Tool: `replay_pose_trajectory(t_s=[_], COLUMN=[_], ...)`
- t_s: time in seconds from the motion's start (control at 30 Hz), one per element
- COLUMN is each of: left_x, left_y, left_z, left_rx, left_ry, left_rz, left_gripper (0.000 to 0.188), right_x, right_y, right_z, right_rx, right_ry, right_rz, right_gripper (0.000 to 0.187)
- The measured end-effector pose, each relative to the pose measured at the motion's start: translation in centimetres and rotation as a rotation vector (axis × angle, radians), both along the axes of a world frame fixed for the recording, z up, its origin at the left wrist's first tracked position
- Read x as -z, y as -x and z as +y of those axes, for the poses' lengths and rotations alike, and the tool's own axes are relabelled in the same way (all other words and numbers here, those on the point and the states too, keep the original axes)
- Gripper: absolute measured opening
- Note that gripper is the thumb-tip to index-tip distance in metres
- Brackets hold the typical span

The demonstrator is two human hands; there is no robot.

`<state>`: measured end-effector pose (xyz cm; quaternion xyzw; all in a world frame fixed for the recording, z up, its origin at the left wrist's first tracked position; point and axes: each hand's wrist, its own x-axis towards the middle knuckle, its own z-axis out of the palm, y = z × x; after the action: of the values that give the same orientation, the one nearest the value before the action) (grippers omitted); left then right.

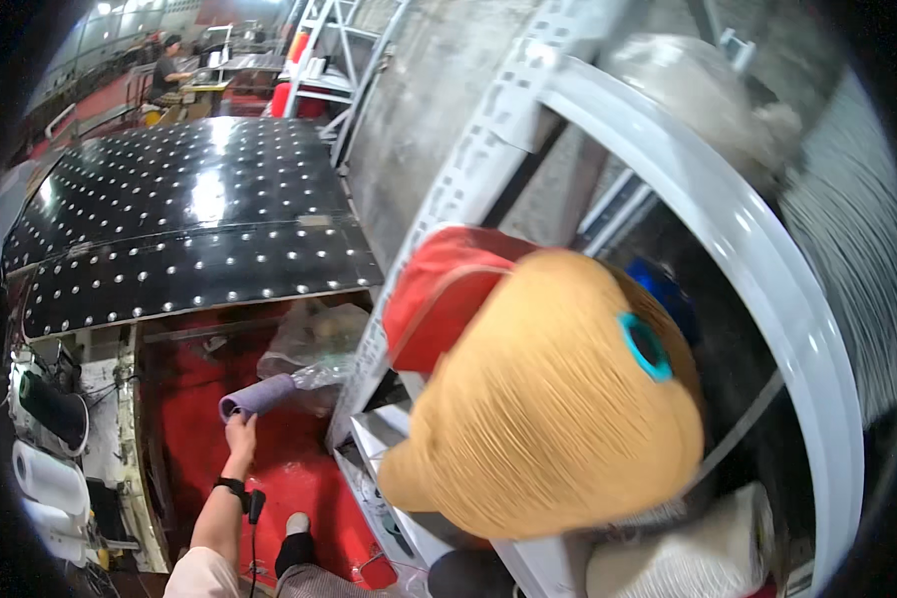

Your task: The recorder retrieves a spool of grey thread from a shelf and threads an overlock industrial sewing machine.

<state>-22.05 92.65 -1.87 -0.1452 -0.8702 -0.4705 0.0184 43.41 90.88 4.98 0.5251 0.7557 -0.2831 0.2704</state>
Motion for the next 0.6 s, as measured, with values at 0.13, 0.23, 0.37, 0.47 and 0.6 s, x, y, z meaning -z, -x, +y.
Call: replay_pose_trajectory(t_s=[0.13, 0.23, 0.37, 0.47, 0.6], left_x=[-0.6, -1.8, -0.4, 2.1, 4.1], left_y=[4.5, 8.4, 11.1, 11.8, 11.8], left_z=[3.5, 5.6, 8.9, 11.0, 14.3], left_rx=[-0.022, -0.048, -0.001, -0.096, -0.225], left_ry=[0.007, 0.112, 0.156, 0.045, -0.513], left_rz=[-0.009, -0.048, -0.084, -0.345, -0.656], left_gripper=[0.025, 0.026, 0.027, 0.029, 0.029], right_x=[-2.3, -4.6, -6.7, -7.3, -7.6], right_y=[9.5, 16.3, 22.5, 25.6, 27.6], right_z=[7.6, 11.5, 14.9, 16.3, 17.6], right_rx=[0.019, 0.037, 0.054, 0.069, 0.097], right_ry=[-0.037, -0.061, -0.095, -0.094, -0.086], right_rz=[0.030, 0.090, 0.154, 0.177, 0.167], right_gripper=[0.035, 0.035, 0.034, 0.034, 0.033])
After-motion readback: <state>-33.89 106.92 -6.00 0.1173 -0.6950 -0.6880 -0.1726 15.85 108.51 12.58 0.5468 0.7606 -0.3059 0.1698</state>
